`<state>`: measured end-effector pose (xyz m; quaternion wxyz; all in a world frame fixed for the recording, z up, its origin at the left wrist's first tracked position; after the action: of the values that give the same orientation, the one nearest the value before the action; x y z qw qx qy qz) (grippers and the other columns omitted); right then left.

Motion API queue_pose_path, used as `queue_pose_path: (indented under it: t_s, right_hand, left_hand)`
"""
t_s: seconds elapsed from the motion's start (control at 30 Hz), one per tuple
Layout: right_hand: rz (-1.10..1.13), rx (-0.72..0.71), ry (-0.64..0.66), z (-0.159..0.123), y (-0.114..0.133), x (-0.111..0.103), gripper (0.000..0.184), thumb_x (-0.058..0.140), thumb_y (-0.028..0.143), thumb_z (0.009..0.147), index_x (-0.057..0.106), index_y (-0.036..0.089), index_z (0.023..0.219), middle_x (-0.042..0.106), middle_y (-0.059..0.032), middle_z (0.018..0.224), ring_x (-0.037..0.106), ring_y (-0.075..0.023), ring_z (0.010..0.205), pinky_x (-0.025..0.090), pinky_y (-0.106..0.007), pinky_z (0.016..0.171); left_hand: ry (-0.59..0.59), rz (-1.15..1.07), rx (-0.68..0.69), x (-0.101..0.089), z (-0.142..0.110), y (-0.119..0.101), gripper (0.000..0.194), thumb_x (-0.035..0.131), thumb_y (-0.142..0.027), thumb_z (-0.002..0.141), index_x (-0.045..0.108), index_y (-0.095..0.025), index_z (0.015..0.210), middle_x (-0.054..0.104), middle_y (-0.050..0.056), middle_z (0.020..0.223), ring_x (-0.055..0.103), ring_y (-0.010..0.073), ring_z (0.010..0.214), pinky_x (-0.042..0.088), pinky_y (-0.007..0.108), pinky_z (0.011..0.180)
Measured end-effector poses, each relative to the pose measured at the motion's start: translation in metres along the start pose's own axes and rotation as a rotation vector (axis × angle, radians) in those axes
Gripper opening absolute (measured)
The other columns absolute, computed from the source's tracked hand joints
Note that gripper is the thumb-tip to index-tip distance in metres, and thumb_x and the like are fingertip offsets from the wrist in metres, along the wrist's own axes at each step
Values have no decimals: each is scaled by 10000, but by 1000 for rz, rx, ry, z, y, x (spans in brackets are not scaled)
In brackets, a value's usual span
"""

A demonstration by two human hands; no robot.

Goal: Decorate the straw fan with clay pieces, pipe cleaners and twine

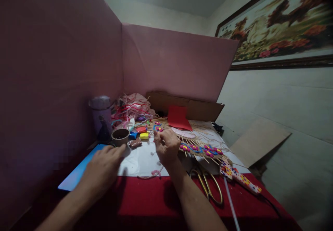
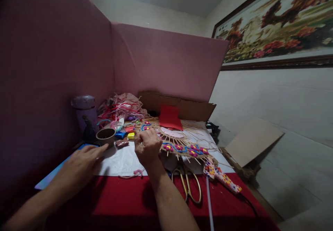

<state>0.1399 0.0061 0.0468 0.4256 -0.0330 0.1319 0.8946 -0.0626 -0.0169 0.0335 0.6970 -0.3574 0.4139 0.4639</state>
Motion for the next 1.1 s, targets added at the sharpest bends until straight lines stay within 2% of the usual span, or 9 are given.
queue_pose_path:
  t_s: [0.17, 0.3, 0.37, 0.47, 0.6, 0.7, 0.87, 1.03, 1.1]
  right_hand:
    - [4, 94, -83, -1, -5, -2, 345, 494, 240, 877, 385, 204, 552, 422, 21, 547, 392, -131, 568, 286, -270, 561]
    - [54, 83, -61, -3, -4, -3, 339, 460, 230, 890, 399, 204, 557, 430, 17, 548, 399, -132, 570, 297, -271, 567]
    - [106, 75, 4, -1, -1, -2, 312, 439, 237, 899, 444, 202, 590, 471, 7, 575, 433, -137, 597, 325, -270, 586]
    - [242, 73, 233, 2, 10, 6, 227, 405, 232, 919, 545, 194, 745, 583, -14, 708, 515, -141, 704, 383, -262, 654]
    - [355, -171, 666, -5, 45, 30, 138, 512, 280, 876, 595, 205, 796, 660, 2, 916, 542, -131, 844, 406, -255, 778]
    - [339, -366, 877, -18, 74, 50, 226, 510, 356, 869, 593, 207, 720, 666, 14, 960, 520, -139, 852, 396, -263, 810]
    - [272, -495, 1036, -28, 104, 72, 128, 563, 233, 756, 543, 243, 882, 615, 34, 936, 450, -192, 1024, 376, -306, 828]
    - [394, -530, 1164, -37, 119, 88, 301, 529, 187, 710, 541, 270, 999, 581, 19, 1010, 421, -195, 1078, 368, -308, 830]
    - [373, -492, 1195, -41, 120, 95, 307, 524, 196, 710, 555, 276, 1005, 586, 4, 988, 442, -199, 1046, 372, -311, 820]
  left_hand:
    - [2, -87, 81, 18, 18, -71, 418, 385, -90, 828, 525, -170, 1213, 639, 113, 1085, 564, 232, 977, 422, 339, 789]
    - [-44, -120, 107, 27, 23, -89, 357, 410, -112, 840, 536, -161, 1171, 661, 100, 969, 584, 226, 916, 438, 331, 753]
    - [-105, -70, 124, 29, 13, -89, 231, 423, -134, 845, 612, -174, 972, 663, 80, 839, 592, 223, 808, 440, 321, 679]
    - [-269, -6, 175, 37, -18, -87, 251, 442, -162, 843, 563, -186, 624, 584, 49, 588, 553, 201, 602, 405, 307, 553]
    - [-520, -176, 541, 57, -67, -91, 234, 529, -108, 762, 529, -197, 544, 518, 8, 468, 502, 141, 465, 380, 267, 475]
    - [-558, -270, 657, 67, -81, -92, 261, 543, -74, 715, 494, -197, 491, 494, -2, 418, 481, 126, 410, 345, 256, 416]
    - [-494, -488, 678, 63, -79, -88, 280, 416, -103, 818, 639, -227, 703, 609, 47, 557, 589, 166, 520, 450, 271, 454]
    - [-477, -527, 684, 60, -87, -78, 204, 494, -323, 870, 591, -321, 1049, 557, 62, 1187, 553, 192, 995, 501, 354, 801]
    - [-480, -529, 683, 61, -88, -77, 175, 476, -293, 880, 617, -288, 984, 604, 60, 1094, 579, 171, 902, 506, 316, 744]
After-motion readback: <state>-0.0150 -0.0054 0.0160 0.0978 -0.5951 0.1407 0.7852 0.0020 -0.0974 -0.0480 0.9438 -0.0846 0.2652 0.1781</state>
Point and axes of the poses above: each hand's wrist, its own z-axis towards the middle knuckle, its own x-axis out of the palm, y = z × x, the point moved 3 cm from there along z, towards the middle knuckle
